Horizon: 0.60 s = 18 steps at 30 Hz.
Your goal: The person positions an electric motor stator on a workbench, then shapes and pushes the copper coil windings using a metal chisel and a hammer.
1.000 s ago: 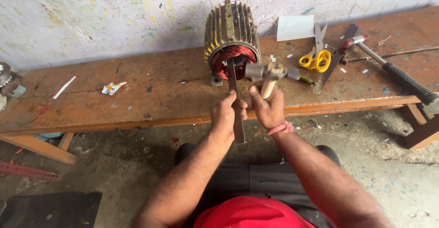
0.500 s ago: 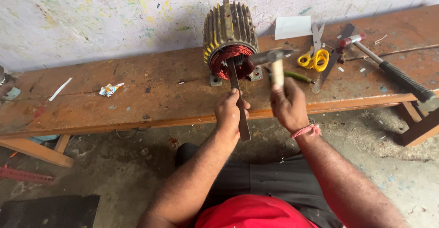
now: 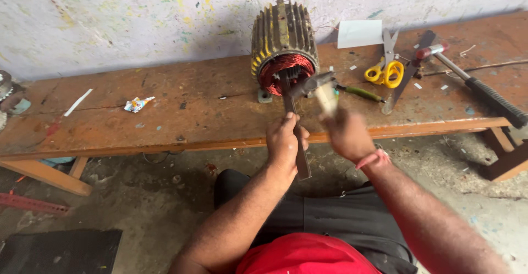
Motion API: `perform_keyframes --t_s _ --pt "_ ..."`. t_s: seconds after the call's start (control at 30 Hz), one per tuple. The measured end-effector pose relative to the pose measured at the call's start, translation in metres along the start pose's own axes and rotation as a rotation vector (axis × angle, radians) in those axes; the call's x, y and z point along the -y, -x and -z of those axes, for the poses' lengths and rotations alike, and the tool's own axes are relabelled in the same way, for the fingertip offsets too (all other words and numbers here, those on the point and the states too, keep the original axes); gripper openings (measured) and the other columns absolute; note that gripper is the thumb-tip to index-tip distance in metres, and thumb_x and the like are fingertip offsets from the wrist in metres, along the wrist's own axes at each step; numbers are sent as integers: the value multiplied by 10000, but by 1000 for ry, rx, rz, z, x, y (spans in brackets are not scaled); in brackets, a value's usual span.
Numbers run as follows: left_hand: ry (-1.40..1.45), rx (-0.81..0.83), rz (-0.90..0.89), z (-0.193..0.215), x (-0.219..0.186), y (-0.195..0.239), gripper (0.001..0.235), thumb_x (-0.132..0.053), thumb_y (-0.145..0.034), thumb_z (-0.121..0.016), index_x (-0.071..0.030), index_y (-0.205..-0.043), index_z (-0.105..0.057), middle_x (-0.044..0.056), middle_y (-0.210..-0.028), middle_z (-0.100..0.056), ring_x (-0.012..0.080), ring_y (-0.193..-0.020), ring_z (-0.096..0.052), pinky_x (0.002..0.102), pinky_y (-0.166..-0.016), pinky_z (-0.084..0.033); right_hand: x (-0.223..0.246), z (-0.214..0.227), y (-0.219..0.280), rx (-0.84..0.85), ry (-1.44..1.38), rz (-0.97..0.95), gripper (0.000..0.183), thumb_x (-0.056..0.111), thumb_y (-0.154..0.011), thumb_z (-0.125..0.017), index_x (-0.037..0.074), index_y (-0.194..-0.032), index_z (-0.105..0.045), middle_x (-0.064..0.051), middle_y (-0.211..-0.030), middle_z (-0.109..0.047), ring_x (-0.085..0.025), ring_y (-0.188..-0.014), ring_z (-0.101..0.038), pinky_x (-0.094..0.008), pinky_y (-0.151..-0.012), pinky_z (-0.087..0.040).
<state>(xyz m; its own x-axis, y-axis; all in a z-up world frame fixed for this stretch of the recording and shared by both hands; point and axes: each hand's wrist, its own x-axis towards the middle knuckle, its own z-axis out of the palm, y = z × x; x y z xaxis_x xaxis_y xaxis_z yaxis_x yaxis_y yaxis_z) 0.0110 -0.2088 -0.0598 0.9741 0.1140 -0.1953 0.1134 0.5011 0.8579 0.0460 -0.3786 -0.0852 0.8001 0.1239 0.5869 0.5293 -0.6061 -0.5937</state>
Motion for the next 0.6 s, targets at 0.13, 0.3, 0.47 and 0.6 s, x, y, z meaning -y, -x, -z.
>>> perform_keyframes --t_s 0.13,0.3,0.47,0.6 --pt "44 2 11 0 -2 -1 211 -249 -1036 -562 -51 -967 -594 63 -611 -582 128 -431 -461 281 -393 -359 2 24 -3 37 -5 18 280 263 -1058 -650 31 -928 -563 -91 -695 -569 -213 -605 -536 -363 -513 -420" --pt "38 -11 41 2 -2 10 211 -260 -1034 -564 -62 -969 -593 68 -605 -578 133 -434 -469 278 -406 -379 23 20 -11 -230 -643 -422 344 310 -1092 -580 -17 -1005 -519 -143 -703 -543 -252 -529 -491 -434 -466 -399" --pt "-20 14 -7 10 -1 18 241 -262 -1047 -570 -34 -971 -584 81 -607 -581 135 -438 -470 282 -410 -382 20 19 -12 205 -94 -225 265 271 -1023 -626 13 -970 -600 -33 -623 -593 -147 -514 -570 -332 -487 -438" --pt "96 19 23 11 0 23 220 -238 -1042 -556 -29 -979 -581 83 -597 -569 143 -425 -465 281 -399 -374 26 24 -5 77 -622 -464 254 249 -1048 -562 54 -1207 -598 -77 -722 -572 -177 -549 -524 -325 -448 -430"
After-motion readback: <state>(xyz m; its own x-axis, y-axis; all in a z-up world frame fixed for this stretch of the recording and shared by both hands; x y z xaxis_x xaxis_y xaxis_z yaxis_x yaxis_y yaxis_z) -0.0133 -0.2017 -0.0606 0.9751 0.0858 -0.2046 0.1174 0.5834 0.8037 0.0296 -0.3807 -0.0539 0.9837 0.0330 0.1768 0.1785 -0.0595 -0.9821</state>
